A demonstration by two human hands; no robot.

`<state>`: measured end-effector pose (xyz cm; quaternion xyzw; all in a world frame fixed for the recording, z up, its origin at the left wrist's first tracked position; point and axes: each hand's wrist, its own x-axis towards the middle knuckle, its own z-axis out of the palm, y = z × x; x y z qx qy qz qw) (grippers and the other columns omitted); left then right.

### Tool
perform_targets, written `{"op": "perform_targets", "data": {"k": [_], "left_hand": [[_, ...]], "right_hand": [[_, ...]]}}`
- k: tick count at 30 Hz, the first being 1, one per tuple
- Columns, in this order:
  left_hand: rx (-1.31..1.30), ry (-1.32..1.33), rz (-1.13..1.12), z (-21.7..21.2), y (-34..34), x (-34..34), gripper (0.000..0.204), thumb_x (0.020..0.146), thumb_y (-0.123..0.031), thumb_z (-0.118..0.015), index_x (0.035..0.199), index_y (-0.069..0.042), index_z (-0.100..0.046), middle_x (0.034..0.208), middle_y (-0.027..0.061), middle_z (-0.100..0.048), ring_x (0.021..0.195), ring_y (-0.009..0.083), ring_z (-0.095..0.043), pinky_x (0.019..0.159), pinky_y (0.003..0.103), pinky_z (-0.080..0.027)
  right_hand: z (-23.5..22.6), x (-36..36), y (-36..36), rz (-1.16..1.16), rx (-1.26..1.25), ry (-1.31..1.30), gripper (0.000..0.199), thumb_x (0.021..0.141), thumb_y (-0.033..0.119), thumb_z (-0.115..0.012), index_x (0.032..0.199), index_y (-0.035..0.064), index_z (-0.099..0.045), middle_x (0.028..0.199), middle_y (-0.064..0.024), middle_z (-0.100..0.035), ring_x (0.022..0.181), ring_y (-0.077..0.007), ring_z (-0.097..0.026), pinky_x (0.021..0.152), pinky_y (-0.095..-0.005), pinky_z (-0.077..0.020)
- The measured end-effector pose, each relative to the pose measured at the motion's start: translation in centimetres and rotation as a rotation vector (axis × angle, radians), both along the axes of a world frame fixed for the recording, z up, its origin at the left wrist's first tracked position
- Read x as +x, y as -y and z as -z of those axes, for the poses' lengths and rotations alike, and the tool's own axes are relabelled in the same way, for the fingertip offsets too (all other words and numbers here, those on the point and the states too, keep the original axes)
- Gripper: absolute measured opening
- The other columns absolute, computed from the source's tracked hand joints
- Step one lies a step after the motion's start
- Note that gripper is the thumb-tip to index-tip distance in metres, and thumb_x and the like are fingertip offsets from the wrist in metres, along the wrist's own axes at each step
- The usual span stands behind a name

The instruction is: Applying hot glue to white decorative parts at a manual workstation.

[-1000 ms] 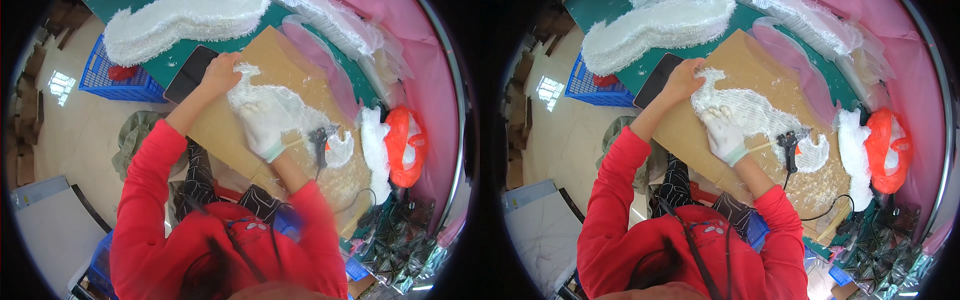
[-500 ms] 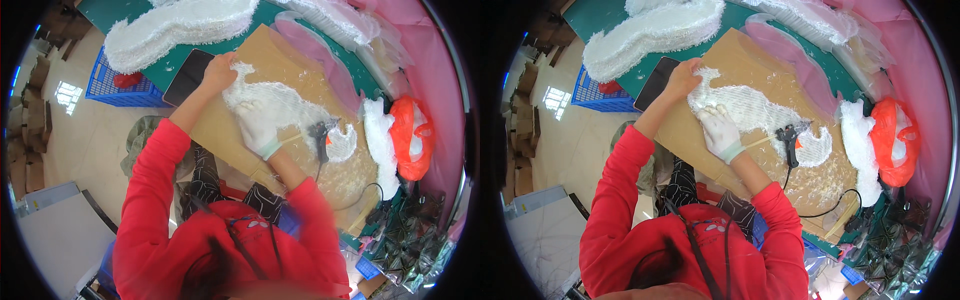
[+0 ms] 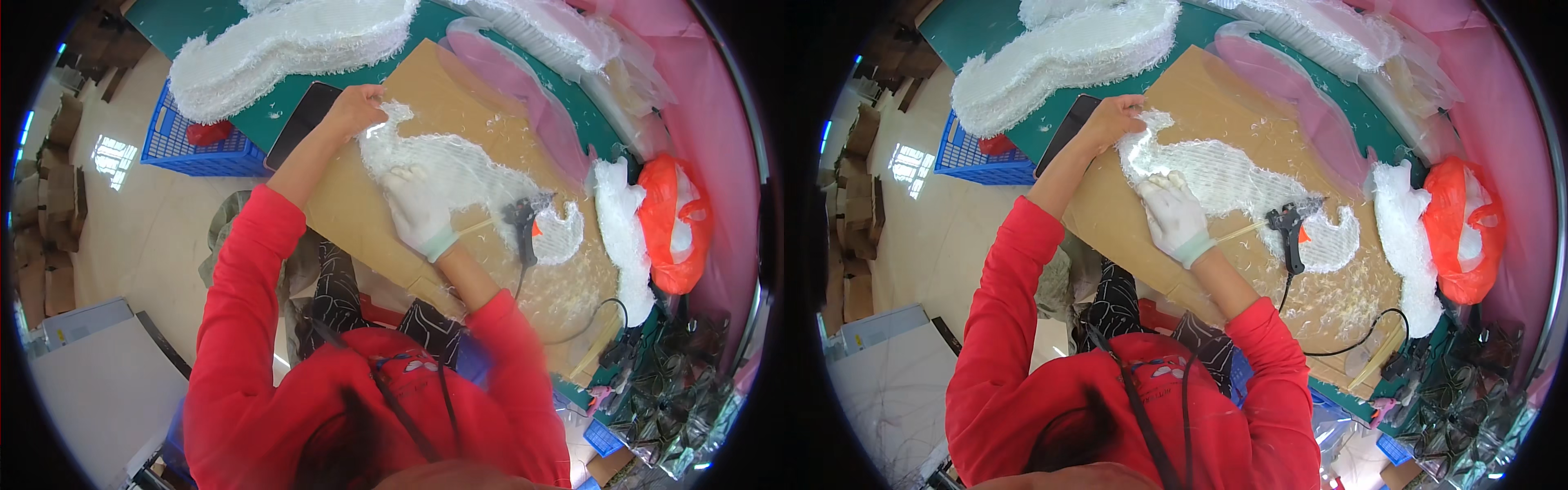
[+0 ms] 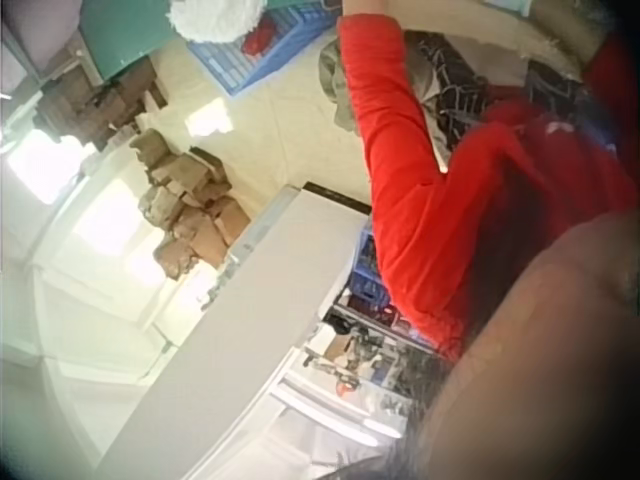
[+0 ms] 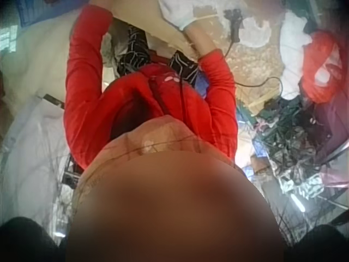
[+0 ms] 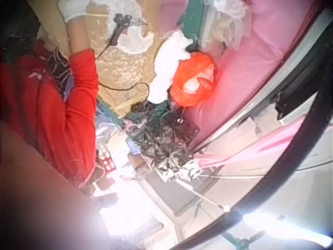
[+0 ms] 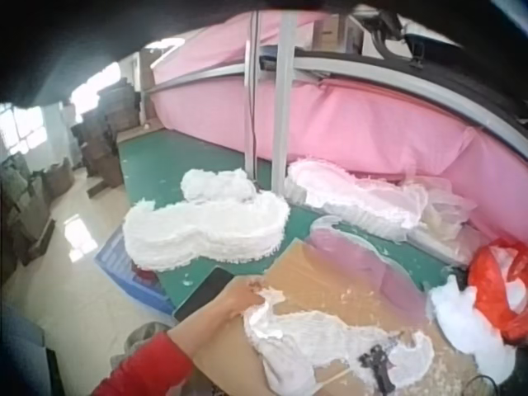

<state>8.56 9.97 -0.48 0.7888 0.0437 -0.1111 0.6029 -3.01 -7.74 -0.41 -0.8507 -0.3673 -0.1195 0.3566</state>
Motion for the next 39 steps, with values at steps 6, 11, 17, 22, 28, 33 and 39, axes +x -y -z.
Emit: {"op": "perform_targets", "data": {"k": [6, 11, 17, 22, 28, 33, 39], "left_hand": [[0.070, 0.105, -0.024, -2.1, 1.0, -1.2, 0.051, 0.064, 0.004, -0.063, 0.113, 0.000, -0.054, 0.087, 0.0028, -0.055, 0.079, 0.0087, -0.051, 0.070, 0.020, -0.042], [0.080, 0.174, -0.039, -2.7, 1.1, -1.8, 0.048, 0.065, 0.003, -0.062, 0.112, 0.000, -0.054, 0.085, -0.0007, -0.053, 0.078, 0.0053, -0.048, 0.068, 0.018, -0.040], [0.027, 0.254, 0.014, -2.5, 0.5, -2.4, 0.044, 0.069, 0.003, -0.061, 0.112, 0.000, -0.055, 0.093, 0.0012, -0.056, 0.080, 0.0056, -0.049, 0.072, 0.018, -0.041], [-0.073, 0.262, 0.028, -3.5, 0.7, -3.2, 0.041, 0.070, 0.002, -0.062, 0.111, -0.001, -0.056, 0.097, 0.0012, -0.056, 0.083, 0.0065, -0.049, 0.075, 0.019, -0.041], [-0.040, 0.307, 0.038, -5.2, 0.7, -4.4, 0.040, 0.072, 0.002, -0.062, 0.111, -0.002, -0.056, 0.097, 0.0009, -0.057, 0.085, 0.0068, -0.048, 0.078, 0.021, -0.040], [-0.119, 0.409, 0.046, -6.1, 0.8, -5.6, 0.037, 0.072, 0.001, -0.061, 0.109, -0.001, -0.057, 0.091, -0.0011, -0.055, 0.079, 0.0053, -0.046, 0.071, 0.019, -0.039], [-0.124, 0.408, 0.065, -7.2, 0.9, -7.5, 0.039, 0.075, 0.005, -0.059, 0.113, -0.001, -0.054, 0.100, 0.0000, -0.056, 0.088, 0.0060, -0.047, 0.076, 0.019, -0.040]], "right_hand": [[-0.6, 0.0, 0.2, -0.006, 0.057, 0.026, 0.020, 0.070, 0.000, -0.048, 0.090, 0.0024, -0.051, 0.086, -0.0140, -0.051, 0.084, -0.0326, -0.046, 0.077, -0.0379, -0.0376], [-1.3, -0.2, 0.4, -0.024, 0.032, 0.006, 0.023, 0.070, -0.001, -0.050, 0.093, 0.0020, -0.051, 0.087, -0.0145, -0.051, 0.084, -0.0331, -0.046, 0.077, -0.0382, -0.0382], [-0.8, -0.4, 0.3, -0.017, 0.045, -0.025, 0.025, 0.070, 0.000, -0.052, 0.096, 0.0011, -0.051, 0.090, -0.0152, -0.052, 0.085, -0.0342, -0.047, 0.080, -0.0390, -0.0377], [-0.8, -0.6, 0.3, -0.017, 0.079, 0.031, 0.027, 0.070, 0.000, -0.052, 0.097, 0.0016, -0.051, 0.090, -0.0149, -0.052, 0.089, -0.0331, -0.048, 0.085, -0.0413, -0.0357], [-3.0, -0.4, 0.9, 0.042, 0.155, 0.029, 0.032, 0.069, 0.001, -0.054, 0.101, 0.0029, -0.052, 0.092, -0.0155, -0.054, 0.086, -0.0342, -0.051, 0.079, -0.0399, -0.0406], [-3.3, 0.8, 1.8, 0.231, 0.232, -0.042, 0.039, 0.071, 0.002, -0.056, 0.110, 0.0031, -0.050, 0.102, -0.0135, -0.057, 0.094, -0.0279, -0.055, 0.081, -0.0346, -0.0437], [-4.3, 1.7, 1.6, 0.309, 0.370, -0.249, 0.048, 0.072, 0.005, -0.061, 0.118, 0.0031, -0.046, 0.109, -0.0112, -0.057, 0.097, -0.0195, -0.056, 0.084, -0.0301, -0.0439]]}}
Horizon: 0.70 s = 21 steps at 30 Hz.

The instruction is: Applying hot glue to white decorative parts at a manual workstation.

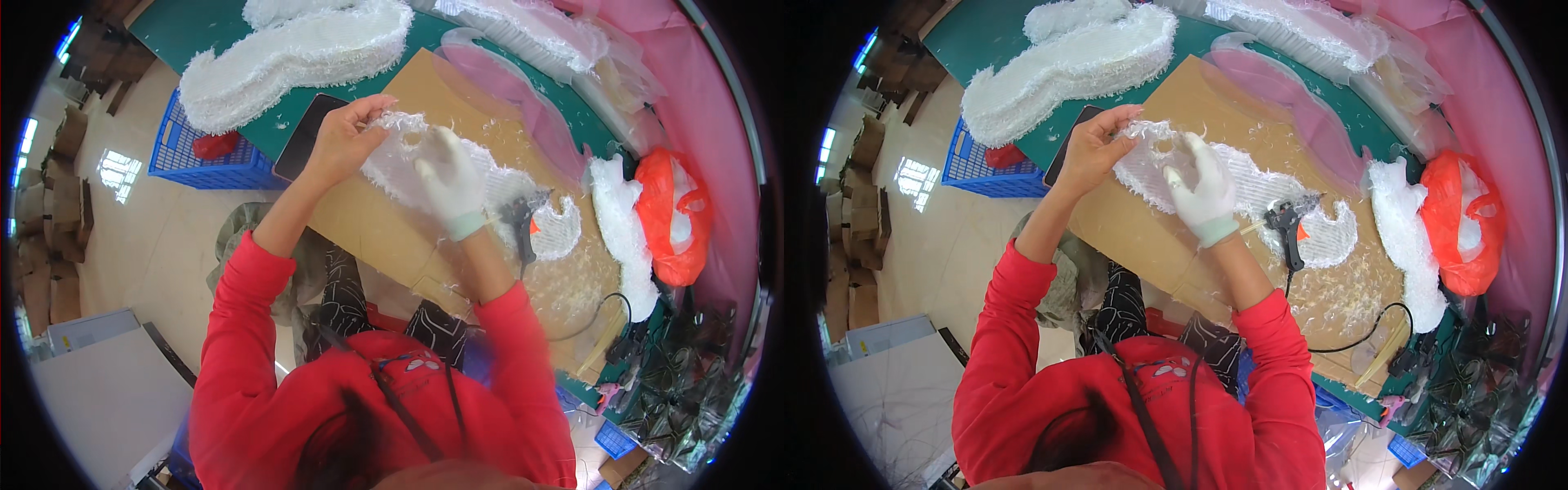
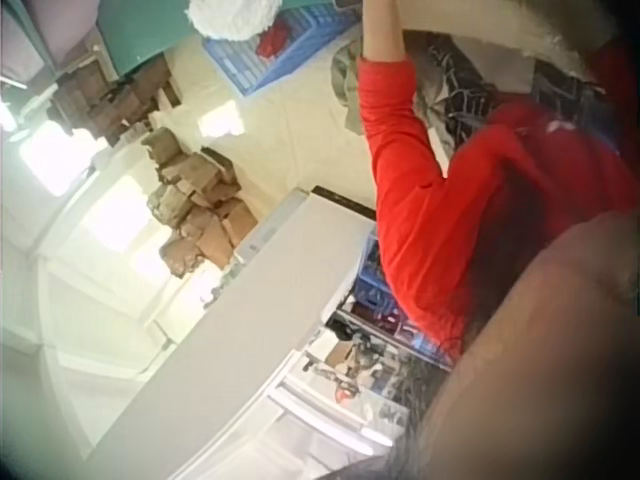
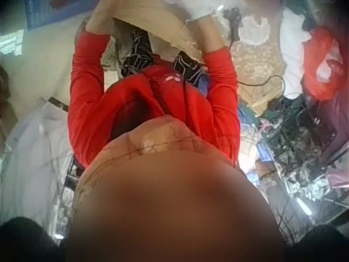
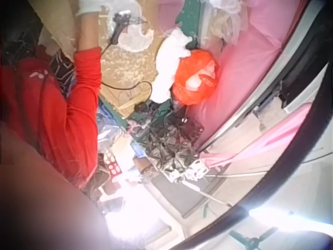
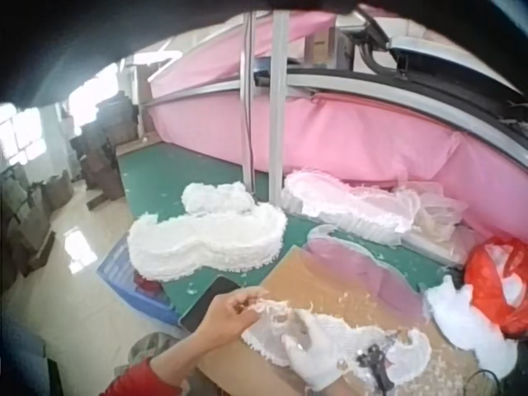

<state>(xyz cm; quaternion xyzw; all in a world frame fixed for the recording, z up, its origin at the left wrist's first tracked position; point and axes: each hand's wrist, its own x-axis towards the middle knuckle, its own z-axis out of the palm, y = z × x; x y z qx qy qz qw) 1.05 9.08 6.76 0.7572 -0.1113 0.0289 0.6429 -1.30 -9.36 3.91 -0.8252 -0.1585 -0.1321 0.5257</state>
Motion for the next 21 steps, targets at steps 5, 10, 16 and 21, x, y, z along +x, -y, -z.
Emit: {"op": "perform_targets", "data": {"k": [5, 10, 16, 21], "left_hand": [[-0.032, -0.016, 0.012, -0.7, 0.3, -0.2, 0.040, 0.075, 0.005, -0.059, 0.114, -0.001, -0.052, 0.100, -0.0013, -0.053, 0.087, 0.0059, -0.046, 0.075, 0.019, -0.039], [-0.078, 0.015, 0.036, -1.9, 1.0, -1.2, 0.040, 0.075, 0.006, -0.058, 0.114, -0.002, -0.053, 0.095, -0.0015, -0.051, 0.088, 0.0053, -0.044, 0.074, 0.019, -0.039], [-0.015, 0.029, -0.024, -0.7, 0.5, -0.4, 0.040, 0.075, 0.003, -0.059, 0.114, -0.002, -0.053, 0.092, -0.0023, -0.051, 0.084, 0.0048, -0.045, 0.073, 0.018, -0.039], [-0.060, 0.054, -0.077, -0.1, 0.8, -0.2, 0.039, 0.072, 0.001, -0.059, 0.110, -0.004, -0.056, 0.085, -0.0027, -0.051, 0.078, 0.0042, -0.045, 0.067, 0.018, -0.038]], "right_hand": [[-2.7, 0.8, -0.1, 0.037, -0.047, -0.066, 0.056, 0.069, 0.008, -0.065, 0.120, 0.0027, -0.044, 0.111, -0.0118, -0.055, 0.096, -0.0186, -0.057, 0.081, -0.0292, -0.0451], [-4.5, 1.4, -0.5, -0.046, -0.083, -0.134, 0.060, 0.067, 0.012, -0.066, 0.122, 0.0037, -0.044, 0.116, -0.0134, -0.053, 0.097, -0.0196, -0.058, 0.083, -0.0291, -0.0438], [-4.6, 1.7, -1.4, -0.015, -0.188, -0.150, 0.061, 0.068, 0.011, -0.064, 0.124, 0.0025, -0.041, 0.116, -0.0155, -0.053, 0.096, -0.0180, -0.059, 0.083, -0.0285, -0.0440], [-3.6, 1.7, -1.6, -0.019, -0.045, -0.247, 0.059, 0.069, 0.009, -0.063, 0.124, 0.0006, -0.041, 0.117, -0.0149, -0.052, 0.094, -0.0179, -0.059, 0.084, -0.0289, -0.0435]]}}
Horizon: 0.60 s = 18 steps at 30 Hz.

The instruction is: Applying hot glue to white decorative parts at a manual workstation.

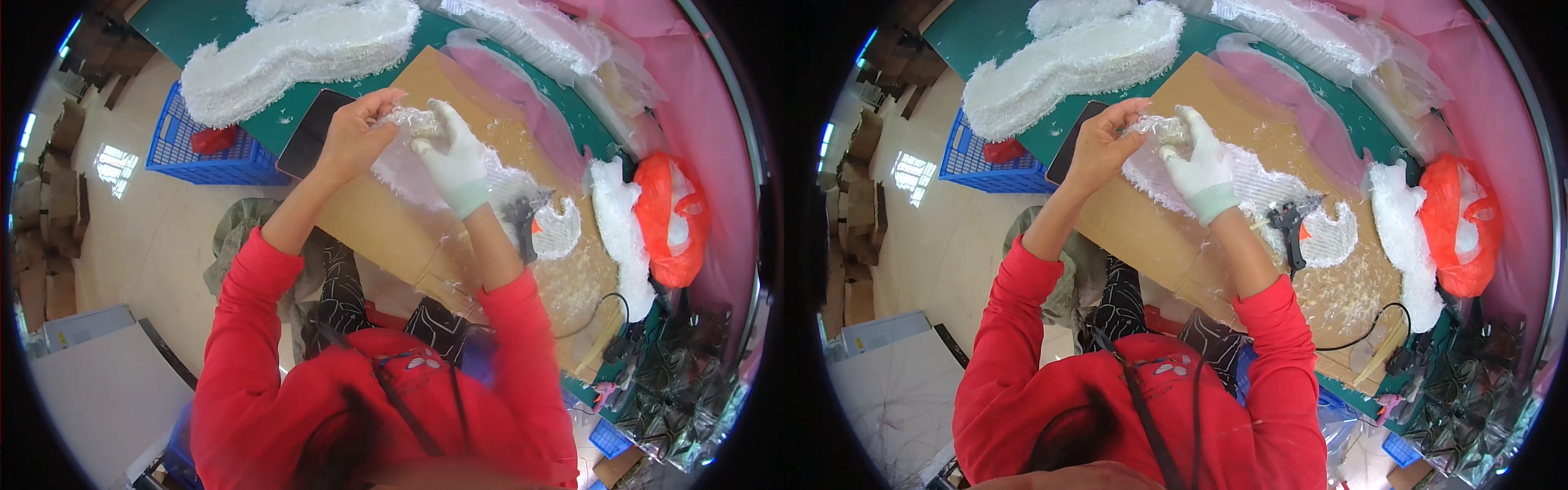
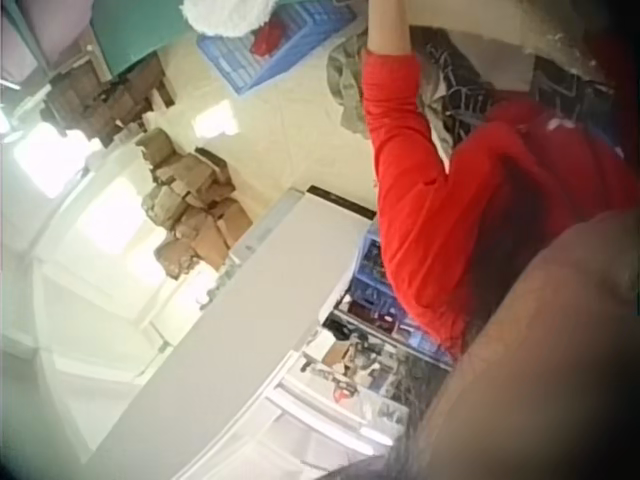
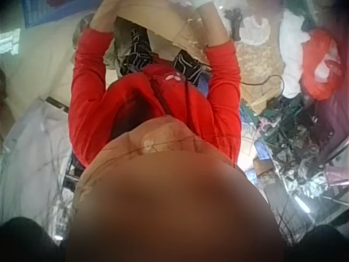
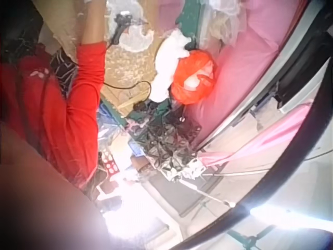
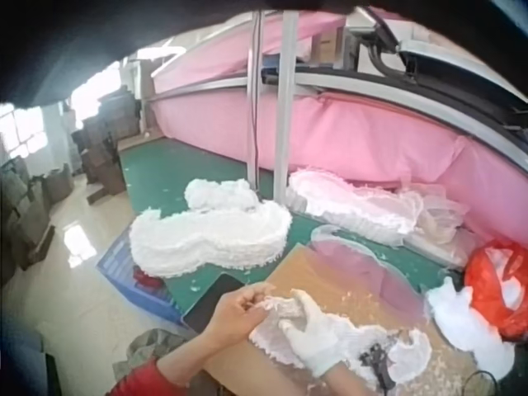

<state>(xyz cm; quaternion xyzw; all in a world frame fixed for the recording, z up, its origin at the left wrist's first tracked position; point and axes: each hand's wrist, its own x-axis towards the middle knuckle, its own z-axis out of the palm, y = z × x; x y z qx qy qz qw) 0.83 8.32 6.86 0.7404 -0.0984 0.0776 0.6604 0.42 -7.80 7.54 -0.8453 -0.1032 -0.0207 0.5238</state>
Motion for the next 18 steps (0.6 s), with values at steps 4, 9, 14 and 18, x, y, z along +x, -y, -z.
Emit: {"op": "perform_targets", "data": {"k": [4, 9, 14, 18], "left_hand": [[0.032, -0.027, -0.001, 0.5, -0.4, 0.1, 0.041, 0.072, 0.002, -0.060, 0.113, -0.005, -0.055, 0.090, -0.0026, -0.051, 0.082, 0.0045, -0.045, 0.068, 0.017, -0.037], [0.051, 0.002, -0.047, 0.7, -0.1, -0.1, 0.040, 0.073, 0.002, -0.059, 0.112, -0.004, -0.055, 0.091, -0.0019, -0.052, 0.082, 0.0056, -0.046, 0.071, 0.018, -0.039], [0.004, 0.041, -0.084, 1.2, 0.3, -0.2, 0.037, 0.073, 0.001, -0.058, 0.111, -0.001, -0.054, 0.092, -0.0006, -0.053, 0.085, 0.0065, -0.048, 0.076, 0.020, -0.040], [0.017, 0.021, -0.106, 1.6, 0.5, -0.2, 0.036, 0.074, 0.002, -0.056, 0.110, 0.000, -0.054, 0.095, 0.0011, -0.055, 0.087, 0.0074, -0.050, 0.078, 0.021, -0.041]], "right_hand": [[-0.4, -0.1, -0.8, 0.048, -0.015, -0.003, 0.059, 0.070, 0.009, -0.062, 0.124, 0.0000, -0.041, 0.118, -0.0149, -0.051, 0.094, -0.0180, -0.058, 0.085, -0.0291, -0.0433], [-1.1, -0.2, -1.7, 0.084, -0.011, -0.053, 0.058, 0.070, 0.010, -0.061, 0.124, -0.0004, -0.041, 0.117, -0.0159, -0.051, 0.094, -0.0190, -0.058, 0.084, -0.0296, -0.0434], [-0.5, -0.4, -1.8, 0.074, -0.070, -0.066, 0.059, 0.073, 0.011, -0.059, 0.126, -0.0021, -0.037, 0.112, -0.0163, -0.055, 0.097, -0.0201, -0.057, 0.084, -0.0295, -0.0436], [1.4, -1.2, -2.6, 0.112, -0.015, 0.014, 0.057, 0.073, 0.012, -0.057, 0.125, 0.0010, -0.036, 0.097, -0.0156, -0.060, 0.094, -0.0329, -0.053, 0.086, -0.0384, -0.0390]]}}
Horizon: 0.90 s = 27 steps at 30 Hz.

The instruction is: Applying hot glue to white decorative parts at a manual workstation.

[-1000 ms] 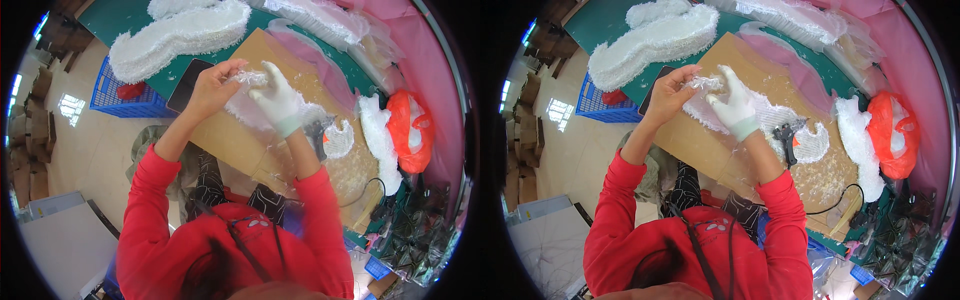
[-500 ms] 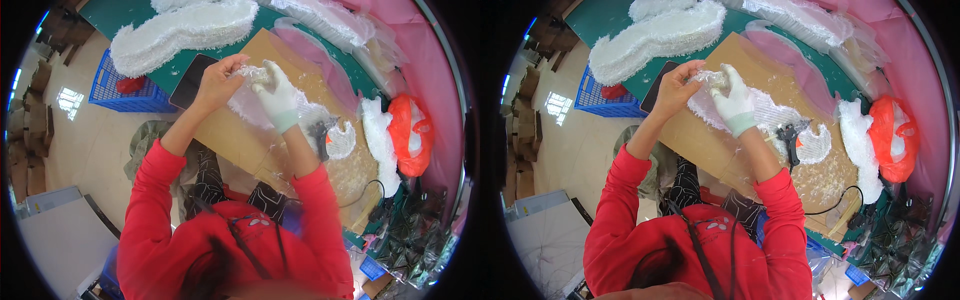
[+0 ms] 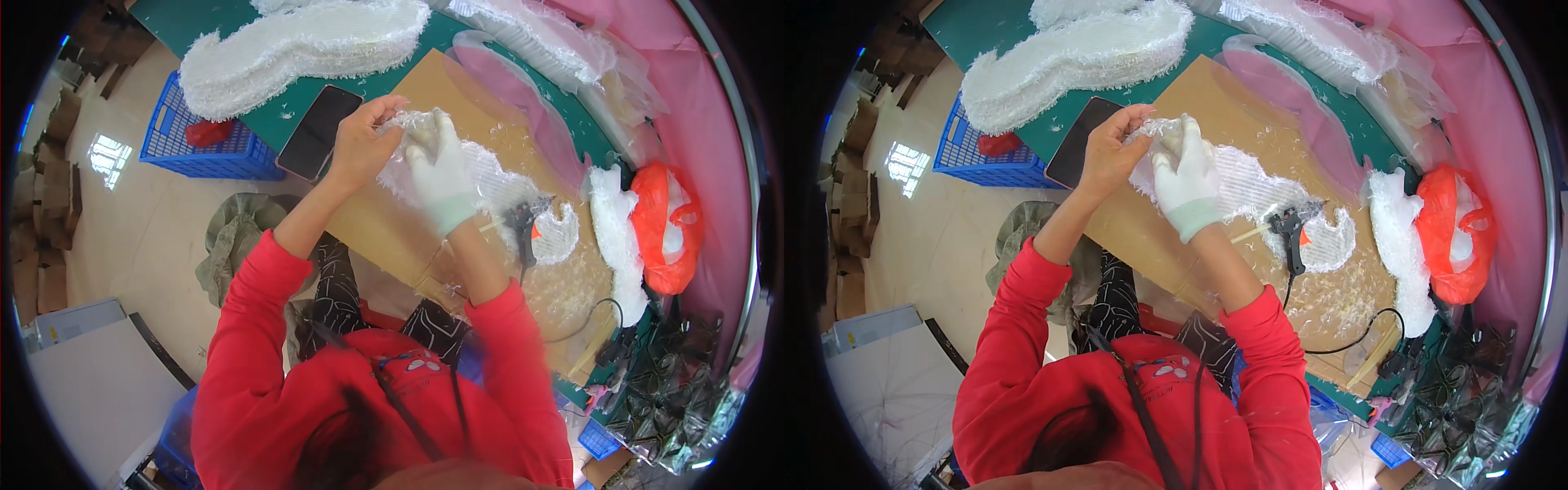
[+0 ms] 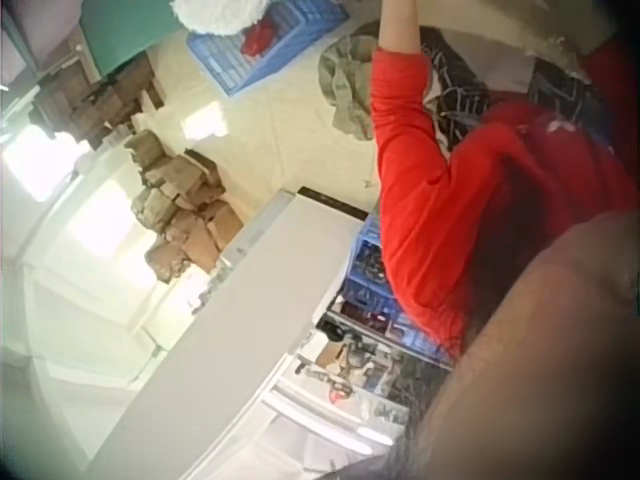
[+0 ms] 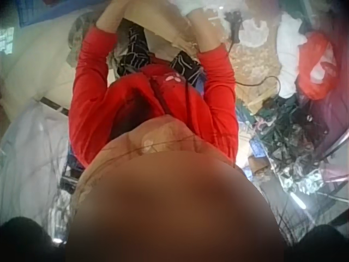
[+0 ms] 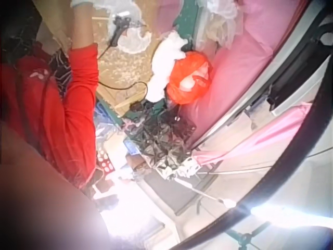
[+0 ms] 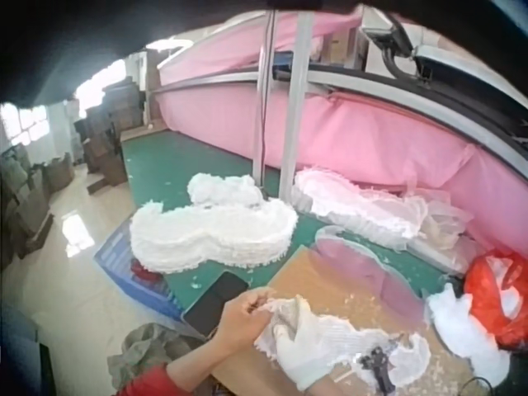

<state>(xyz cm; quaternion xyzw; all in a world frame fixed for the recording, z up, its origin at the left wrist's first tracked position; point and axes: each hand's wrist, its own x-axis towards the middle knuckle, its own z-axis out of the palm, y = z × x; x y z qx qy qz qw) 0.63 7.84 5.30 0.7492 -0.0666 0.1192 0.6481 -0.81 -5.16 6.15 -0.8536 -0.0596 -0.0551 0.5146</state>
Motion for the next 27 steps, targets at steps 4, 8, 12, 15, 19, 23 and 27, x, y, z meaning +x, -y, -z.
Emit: {"op": "perform_targets", "data": {"k": [4, 8, 12, 15, 19, 23, 27], "left_hand": [[0.009, 0.000, -0.004, 0.8, -0.2, 0.2, 0.034, 0.075, 0.004, -0.055, 0.109, 0.001, -0.054, 0.096, 0.0025, -0.057, 0.087, 0.0078, -0.052, 0.078, 0.020, -0.041], [0.058, -0.004, -0.016, 0.7, -0.2, 0.1, 0.033, 0.076, 0.002, -0.057, 0.109, 0.001, -0.053, 0.096, 0.0032, -0.058, 0.088, 0.0078, -0.053, 0.078, 0.020, -0.042], [-0.039, -0.040, -0.024, 1.5, -0.4, 0.4, 0.031, 0.076, -0.002, -0.060, 0.107, 0.000, -0.055, 0.095, 0.0056, -0.060, 0.086, 0.0095, -0.055, 0.077, 0.022, -0.044], [-0.129, -0.056, 0.010, 2.0, -0.3, 0.8, 0.032, 0.077, -0.002, -0.059, 0.108, 0.000, -0.055, 0.096, 0.0054, -0.060, 0.085, 0.0096, -0.055, 0.077, 0.023, -0.044], [-0.083, -0.091, 0.004, 2.1, -0.6, 0.7, 0.033, 0.080, -0.002, -0.058, 0.113, 0.001, -0.052, 0.099, 0.0033, -0.059, 0.088, 0.0080, -0.054, 0.078, 0.022, -0.043], [-0.060, -0.088, -0.058, 2.2, -0.8, 1.1, 0.027, 0.073, 0.001, -0.059, 0.100, 0.001, -0.057, 0.088, 0.0034, -0.059, 0.078, 0.0077, -0.053, 0.073, 0.021, -0.043], [-0.198, -0.104, 0.014, 3.0, -1.3, 1.2, 0.033, 0.073, 0.004, -0.060, 0.105, 0.000, -0.055, 0.089, 0.0009, -0.055, 0.079, 0.0059, -0.050, 0.072, 0.019, -0.042]], "right_hand": [[-1.1, -0.6, -0.9, -0.030, -0.292, 0.164, 0.054, 0.078, 0.008, -0.050, 0.127, -0.0025, -0.029, 0.098, -0.0213, -0.058, 0.094, -0.0325, -0.054, 0.082, -0.0402, -0.0408], [-2.4, -0.6, -1.7, -0.023, -0.546, 0.223, 0.053, 0.078, 0.010, -0.050, 0.126, -0.0010, -0.030, 0.092, -0.0228, -0.058, 0.087, -0.0352, -0.054, 0.075, -0.0427, -0.0412], [-3.4, 0.1, -2.2, -0.115, -0.753, 0.285, 0.057, 0.074, 0.011, -0.052, 0.126, 0.0005, -0.031, 0.083, -0.0175, -0.061, 0.077, -0.0333, -0.057, 0.071, -0.0405, -0.0421], [-3.5, 1.2, -2.2, -0.192, -0.846, 0.274, 0.057, 0.072, 0.010, -0.052, 0.125, 0.0009, -0.032, 0.081, -0.0155, -0.062, 0.074, -0.0321, -0.059, 0.071, -0.0392, -0.0428], [-4.0, 1.9, -2.7, -0.283, -0.951, 0.227, 0.056, 0.071, 0.008, -0.053, 0.123, 0.0037, -0.034, 0.078, -0.0151, -0.062, 0.076, -0.0303, -0.061, 0.069, -0.0389, -0.0442], [-5.2, 2.4, -1.9, -0.346, -0.921, 0.151, 0.051, 0.073, 0.009, -0.052, 0.121, 0.0061, -0.037, 0.082, -0.0126, -0.063, 0.077, -0.0291, -0.061, 0.069, -0.0386, -0.0459], [-4.9, 3.1, 0.8, -0.257, -0.321, 0.218, 0.038, 0.078, 0.015, -0.054, 0.115, 0.0061, -0.047, 0.092, -0.0066, -0.065, 0.084, -0.0221, -0.062, 0.075, -0.0324, -0.0472]]}}
